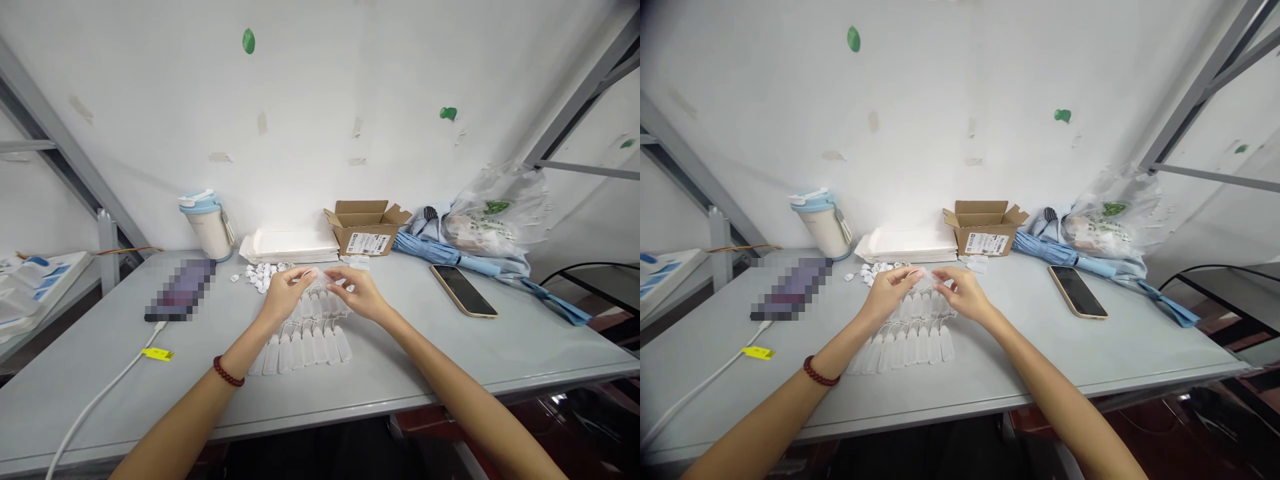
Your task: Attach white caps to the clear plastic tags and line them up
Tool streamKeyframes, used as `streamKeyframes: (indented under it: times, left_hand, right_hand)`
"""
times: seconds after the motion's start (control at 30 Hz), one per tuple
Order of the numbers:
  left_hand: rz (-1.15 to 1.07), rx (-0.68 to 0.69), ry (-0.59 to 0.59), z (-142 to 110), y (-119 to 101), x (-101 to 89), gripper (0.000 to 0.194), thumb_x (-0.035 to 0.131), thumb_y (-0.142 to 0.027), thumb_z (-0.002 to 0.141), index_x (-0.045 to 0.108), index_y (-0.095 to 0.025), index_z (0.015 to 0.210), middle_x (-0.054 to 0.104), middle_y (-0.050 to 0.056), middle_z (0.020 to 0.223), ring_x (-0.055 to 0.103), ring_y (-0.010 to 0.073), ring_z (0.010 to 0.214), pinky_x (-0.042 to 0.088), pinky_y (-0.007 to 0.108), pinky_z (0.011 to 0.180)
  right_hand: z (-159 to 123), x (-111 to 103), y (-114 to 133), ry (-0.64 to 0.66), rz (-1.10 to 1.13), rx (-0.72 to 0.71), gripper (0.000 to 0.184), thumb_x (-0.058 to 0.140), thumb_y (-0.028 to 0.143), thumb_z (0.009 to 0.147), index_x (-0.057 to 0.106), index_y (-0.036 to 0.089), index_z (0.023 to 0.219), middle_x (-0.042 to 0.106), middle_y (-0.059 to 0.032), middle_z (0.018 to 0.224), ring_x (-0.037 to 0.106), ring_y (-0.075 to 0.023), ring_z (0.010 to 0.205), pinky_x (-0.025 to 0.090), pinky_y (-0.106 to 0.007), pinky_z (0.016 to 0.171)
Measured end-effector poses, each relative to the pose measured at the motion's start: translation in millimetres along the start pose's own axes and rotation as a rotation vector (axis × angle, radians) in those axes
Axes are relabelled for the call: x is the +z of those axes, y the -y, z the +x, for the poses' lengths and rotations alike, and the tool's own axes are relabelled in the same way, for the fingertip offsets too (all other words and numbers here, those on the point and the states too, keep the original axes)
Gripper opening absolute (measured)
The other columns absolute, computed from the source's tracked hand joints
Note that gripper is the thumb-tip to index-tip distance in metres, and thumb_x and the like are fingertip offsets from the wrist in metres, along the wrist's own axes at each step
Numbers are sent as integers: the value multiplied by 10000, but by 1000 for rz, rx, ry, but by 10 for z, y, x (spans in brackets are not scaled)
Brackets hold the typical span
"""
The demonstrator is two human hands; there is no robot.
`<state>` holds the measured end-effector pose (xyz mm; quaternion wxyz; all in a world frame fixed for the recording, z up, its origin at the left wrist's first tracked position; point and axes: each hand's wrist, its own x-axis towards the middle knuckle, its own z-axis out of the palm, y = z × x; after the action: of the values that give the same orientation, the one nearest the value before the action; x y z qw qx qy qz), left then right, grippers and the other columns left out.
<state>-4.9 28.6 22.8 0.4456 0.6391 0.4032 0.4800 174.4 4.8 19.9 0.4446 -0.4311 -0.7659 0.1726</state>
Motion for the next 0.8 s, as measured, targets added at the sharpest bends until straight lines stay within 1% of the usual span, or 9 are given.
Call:
streamKeyframes:
  times: [0.07, 0.17, 0.3, 0.4, 0.63, 0.8]
  left_hand:
    - [20, 33, -34, -11, -12, 11, 296, 645, -391, 738, 696, -185, 944, 696, 61, 1003, 605, 224, 960, 459, 300, 788]
    - [69, 84, -65, -26, -32, 19, 259, 623, -372, 752, 687, -183, 918, 689, 59, 989, 608, 208, 924, 456, 282, 752]
    - [103, 92, -58, -31, -59, 14, 249, 598, -374, 765, 687, -176, 885, 687, 58, 948, 609, 201, 887, 457, 277, 726]
    - [80, 88, -52, -22, -68, 10, 256, 615, -378, 748, 694, -170, 875, 690, 62, 937, 609, 206, 894, 462, 290, 755]
    - [-87, -7, 25, -9, -47, 8, 319, 678, -408, 692, 702, -162, 894, 701, 71, 947, 601, 230, 942, 446, 345, 858]
    - [-229, -81, 83, -7, -32, 2, 311, 704, -395, 675, 706, -151, 869, 675, 94, 1049, 590, 228, 967, 433, 344, 878]
  right_hand:
    - [-1, -1, 15, 8, 2, 8, 209, 585, 243, 801, 647, 186, 992, 703, -66, 924, 658, -173, 808, 520, -245, 580]
    - [-5, -2, 37, 16, 7, 16, 219, 576, 250, 806, 648, 184, 1003, 703, -71, 941, 658, -173, 811, 521, -245, 580]
    - [-11, 2, 59, 13, 12, 29, 230, 574, 245, 805, 649, 171, 1009, 705, -81, 946, 660, -178, 824, 522, -247, 587]
    - [-12, 3, 74, 7, 20, 36, 223, 576, 245, 803, 652, 173, 1001, 707, -78, 942, 661, -178, 827, 522, -249, 597]
    - [-11, 12, 99, 14, 49, 42, 214, 574, 257, 805, 645, 179, 992, 704, -65, 914, 660, -165, 810, 516, -239, 602]
    - [-25, 48, 98, -2, 69, 34, 233, 573, 253, 803, 626, 179, 1018, 696, -64, 907, 654, -165, 811, 526, -248, 615]
